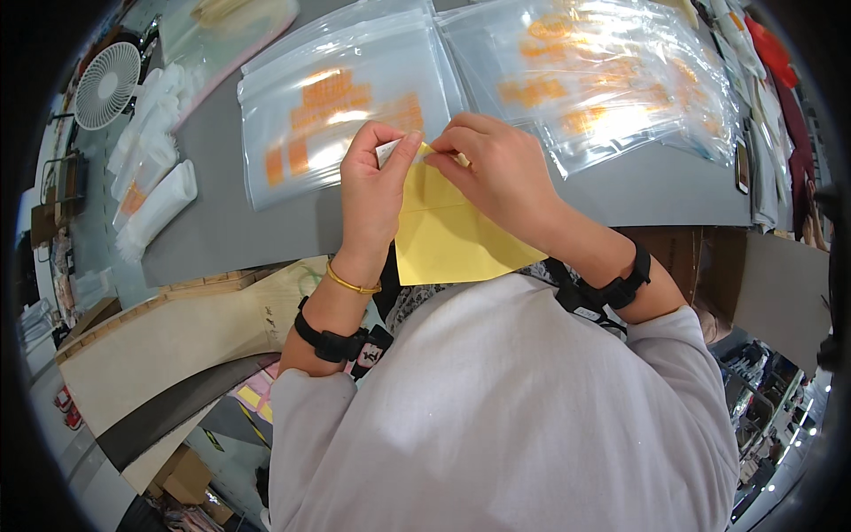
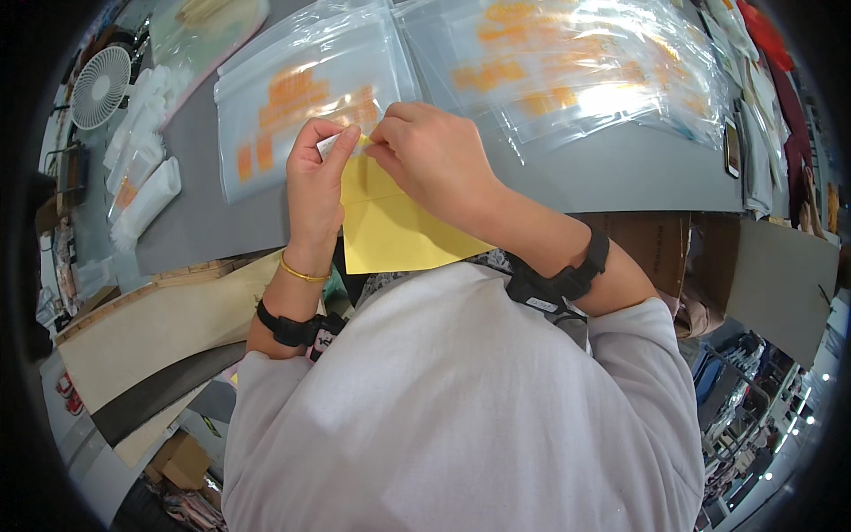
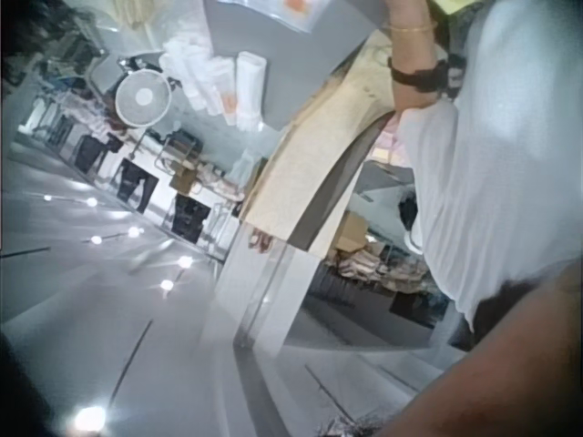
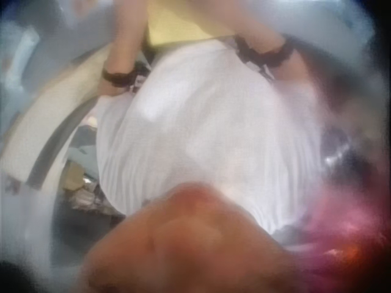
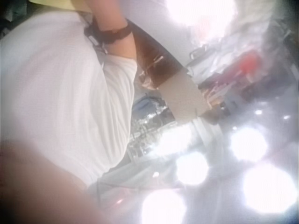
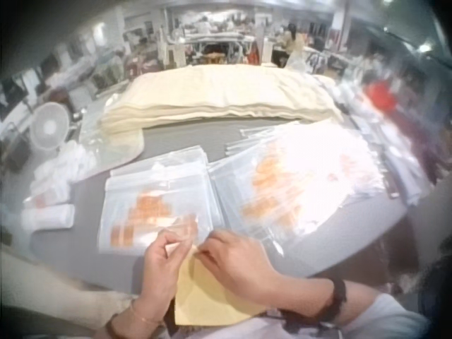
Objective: The person repeatedly picks small orange items from a yellow paper and places them into clear plastic zip-lock bags on a gray table. The person handles the items one at a time and seals each bag after filling it.
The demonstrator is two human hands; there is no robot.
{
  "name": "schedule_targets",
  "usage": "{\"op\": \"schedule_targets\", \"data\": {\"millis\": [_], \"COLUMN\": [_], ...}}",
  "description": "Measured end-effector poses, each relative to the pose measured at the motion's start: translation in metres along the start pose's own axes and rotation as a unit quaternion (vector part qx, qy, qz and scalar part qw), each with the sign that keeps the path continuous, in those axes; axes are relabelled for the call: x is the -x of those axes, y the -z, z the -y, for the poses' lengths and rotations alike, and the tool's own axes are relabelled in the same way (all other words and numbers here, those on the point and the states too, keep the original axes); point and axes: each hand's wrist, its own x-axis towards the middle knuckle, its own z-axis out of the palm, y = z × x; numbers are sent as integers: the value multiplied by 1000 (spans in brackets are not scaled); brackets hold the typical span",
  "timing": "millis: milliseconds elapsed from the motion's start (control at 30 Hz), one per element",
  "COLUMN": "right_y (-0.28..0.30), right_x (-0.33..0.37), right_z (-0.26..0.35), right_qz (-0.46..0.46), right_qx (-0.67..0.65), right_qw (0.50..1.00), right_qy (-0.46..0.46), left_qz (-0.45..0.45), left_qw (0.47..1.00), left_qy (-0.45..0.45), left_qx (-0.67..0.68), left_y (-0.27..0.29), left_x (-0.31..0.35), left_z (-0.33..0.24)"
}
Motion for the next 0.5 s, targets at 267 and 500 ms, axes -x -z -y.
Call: {"op": "schedule_targets", "data": {"millis": [267, 500], "right_y": [-10, -17], "right_x": [1, 2], "right_z": [7, 0], "right_qz": [2, -10], "right_qx": [149, 144], "right_qw": [982, 973], "right_qy": [120, 180], "left_qz": [7, 22], "left_qw": [999, 992], "left_qy": [46, 92], "left_qx": [18, 84], "left_y": [13, 19], "left_x": [2, -3], "left_z": [8, 20]}}
